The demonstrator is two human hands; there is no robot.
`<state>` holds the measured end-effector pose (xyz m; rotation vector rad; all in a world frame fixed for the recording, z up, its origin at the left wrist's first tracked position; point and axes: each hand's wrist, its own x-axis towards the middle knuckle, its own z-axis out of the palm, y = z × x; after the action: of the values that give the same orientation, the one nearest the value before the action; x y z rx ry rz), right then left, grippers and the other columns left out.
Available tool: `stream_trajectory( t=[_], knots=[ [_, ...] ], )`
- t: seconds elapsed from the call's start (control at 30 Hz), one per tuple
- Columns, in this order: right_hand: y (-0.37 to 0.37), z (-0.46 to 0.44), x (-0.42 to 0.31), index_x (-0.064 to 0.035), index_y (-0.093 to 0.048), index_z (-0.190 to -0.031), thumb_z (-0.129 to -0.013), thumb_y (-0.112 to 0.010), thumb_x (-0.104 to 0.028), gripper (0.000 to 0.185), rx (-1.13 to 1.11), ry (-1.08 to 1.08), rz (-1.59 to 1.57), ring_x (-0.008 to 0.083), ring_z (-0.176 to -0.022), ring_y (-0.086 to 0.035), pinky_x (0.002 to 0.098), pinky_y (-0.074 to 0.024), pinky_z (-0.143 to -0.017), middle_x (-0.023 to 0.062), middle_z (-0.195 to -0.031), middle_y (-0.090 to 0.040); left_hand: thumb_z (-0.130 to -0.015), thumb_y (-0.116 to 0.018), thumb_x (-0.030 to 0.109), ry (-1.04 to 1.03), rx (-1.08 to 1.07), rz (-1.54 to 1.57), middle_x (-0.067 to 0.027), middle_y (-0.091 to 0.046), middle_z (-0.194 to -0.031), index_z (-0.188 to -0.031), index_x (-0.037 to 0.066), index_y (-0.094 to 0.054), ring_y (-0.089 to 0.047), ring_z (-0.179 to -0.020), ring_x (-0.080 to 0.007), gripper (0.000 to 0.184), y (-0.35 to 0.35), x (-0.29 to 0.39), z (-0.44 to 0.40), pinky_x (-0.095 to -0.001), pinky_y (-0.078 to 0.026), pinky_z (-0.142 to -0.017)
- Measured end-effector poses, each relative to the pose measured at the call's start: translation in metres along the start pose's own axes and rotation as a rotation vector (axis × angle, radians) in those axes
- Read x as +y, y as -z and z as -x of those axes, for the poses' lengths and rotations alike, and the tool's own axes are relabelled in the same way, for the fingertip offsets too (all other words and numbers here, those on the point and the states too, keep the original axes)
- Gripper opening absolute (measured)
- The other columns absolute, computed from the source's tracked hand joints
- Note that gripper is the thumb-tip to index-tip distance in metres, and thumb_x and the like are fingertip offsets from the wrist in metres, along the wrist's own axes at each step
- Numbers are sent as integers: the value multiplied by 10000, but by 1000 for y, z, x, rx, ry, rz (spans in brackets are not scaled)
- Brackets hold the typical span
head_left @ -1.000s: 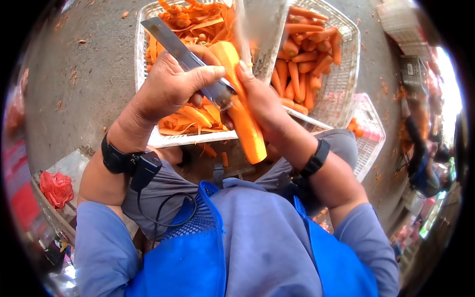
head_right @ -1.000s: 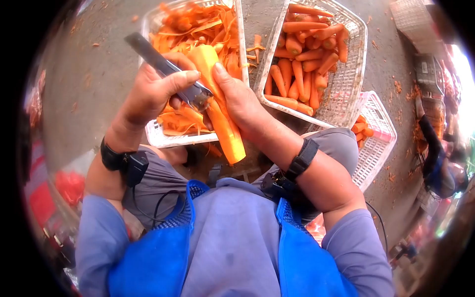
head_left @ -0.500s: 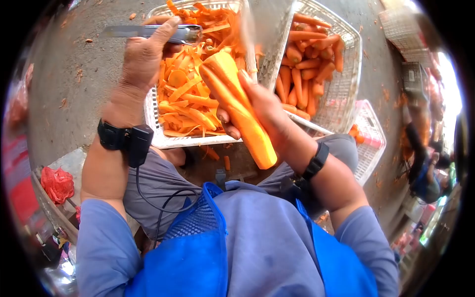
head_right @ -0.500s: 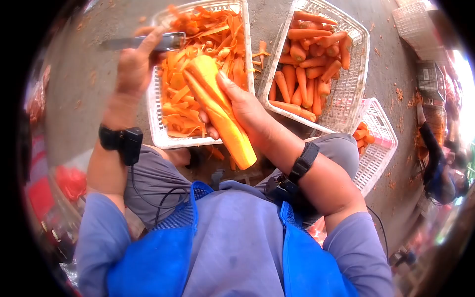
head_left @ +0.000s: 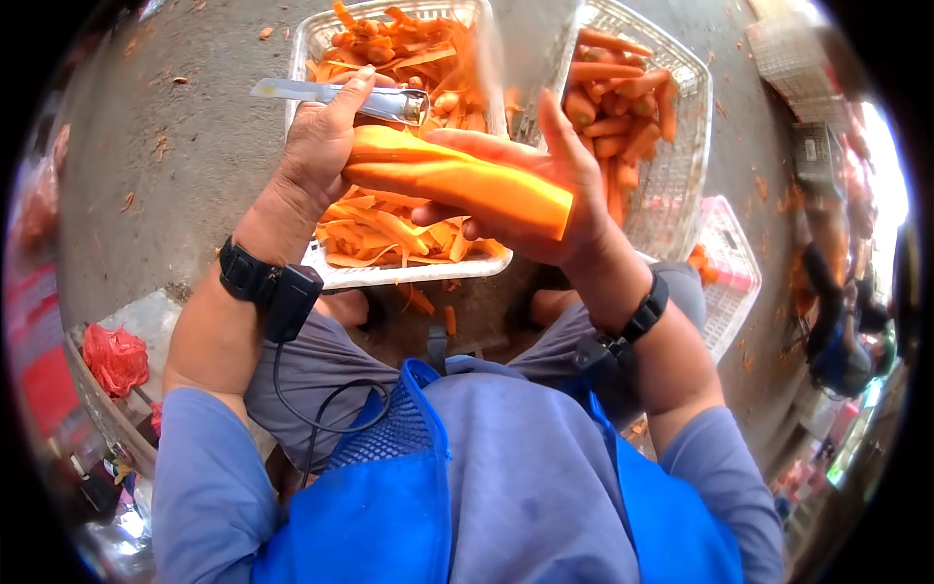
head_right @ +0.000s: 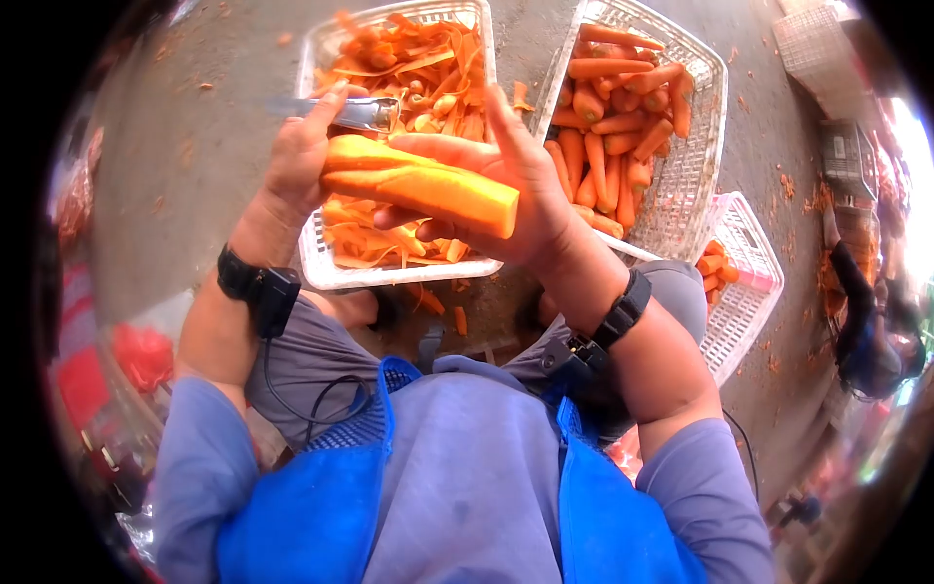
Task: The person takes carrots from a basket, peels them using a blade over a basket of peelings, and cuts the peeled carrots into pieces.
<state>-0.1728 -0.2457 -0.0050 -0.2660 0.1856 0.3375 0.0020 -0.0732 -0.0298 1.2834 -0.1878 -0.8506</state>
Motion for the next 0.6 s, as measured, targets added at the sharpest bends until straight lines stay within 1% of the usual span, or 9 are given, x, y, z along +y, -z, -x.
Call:
stream_trajectory(
  t=[0.2,0.23,0.33,0.37,0.4,0.47,0.5,0.53,0.6],
  knots=[
    [-5,1,1,34,-457,-1430,-886,-327,-838,1036,-5,224,38,455,-1195,-598,424,-559,-948,283,-1393,-524,-1063,-491,272,-60,111,83,-128,-699,-1011,-1125,-2,-636,-700,-897,-202,316,-4,1,4,-300,-577,-800],
    [-5,2,-1,16,-473,-1406,-925,-460,-735,892,-19,244,94,388,-1175,-627,396,-561,-921,234,-1335,-579,-1063,-490,270,-85,133,71,-130,-699,-1014,-1122,-4,-636,-701,-901,-205,316,-6,0,4,-301,-577,-805],
    [4,-2,7,-6,-514,-1351,-947,-612,-540,677,163,335,444,279,-1114,-662,349,-558,-868,162,-1252,-624,-1062,-495,255,-128,185,62,-132,-702,-1021,-1117,-5,-638,-695,-895,-198,302,-18,-4,11,-306,-570,-804],
    [3,-5,12,-28,-557,-1292,-926,-712,-337,503,195,353,493,182,-1038,-672,294,-538,-818,93,-1150,-658,-1061,-498,254,-133,185,32,-130,-702,-1015,-1113,-3,-640,-693,-890,-193,298,-22,-7,16,-307,-568,-801],
    [1,-6,16,-14,-561,-1288,-924,-730,-291,488,303,379,715,159,-1022,-660,288,-534,-843,79,-1110,-673,-1060,-500,252,-137,181,4,-128,-703,-1010,-1109,-2,-641,-691,-884,-189,294,-28,-11,20,-309,-567,-798],
    [8,-15,25,1,-572,-1263,-919,-742,-260,464,411,510,837,140,-1009,-649,301,-533,-867,68,-1081,-682,-1056,-518,271,-188,149,-99,-83,-698,-935,-1089,25,-656,-668,-789,-155,284,-40,-24,30,-285,-562,-721],
    [-1,-14,21,6,-590,-1224,-932,-728,-253,414,453,518,892,134,-1008,-642,310,-528,-899,77,-1096,-678,-1054,-525,279,-112,138,-104,-75,-697,-931,-1088,37,-660,-655,-766,-136,280,-45,-18,41,-275,-560,-693],
    [-4,-15,21,-1,-602,-1192,-954,-692,-300,393,399,511,714,127,-942,-652,288,-537,-836,74,-1029,-680,-1052,-531,288,-37,129,-111,-67,-696,-926,-1087,50,-664,-642,-744,-118,275,-49,-10,48,-264,-558,-665],
    [9,-9,12,-4,-594,-1188,-973,-648,-368,426,404,361,615,123,-877,-654,271,-540,-763,64,-940,-672,-1045,-549,294,-115,106,-105,-67,-697,-939,-1130,64,-660,-635,-738,-99,269,-35,-2,44,-242,-558,-626]
  ],
)
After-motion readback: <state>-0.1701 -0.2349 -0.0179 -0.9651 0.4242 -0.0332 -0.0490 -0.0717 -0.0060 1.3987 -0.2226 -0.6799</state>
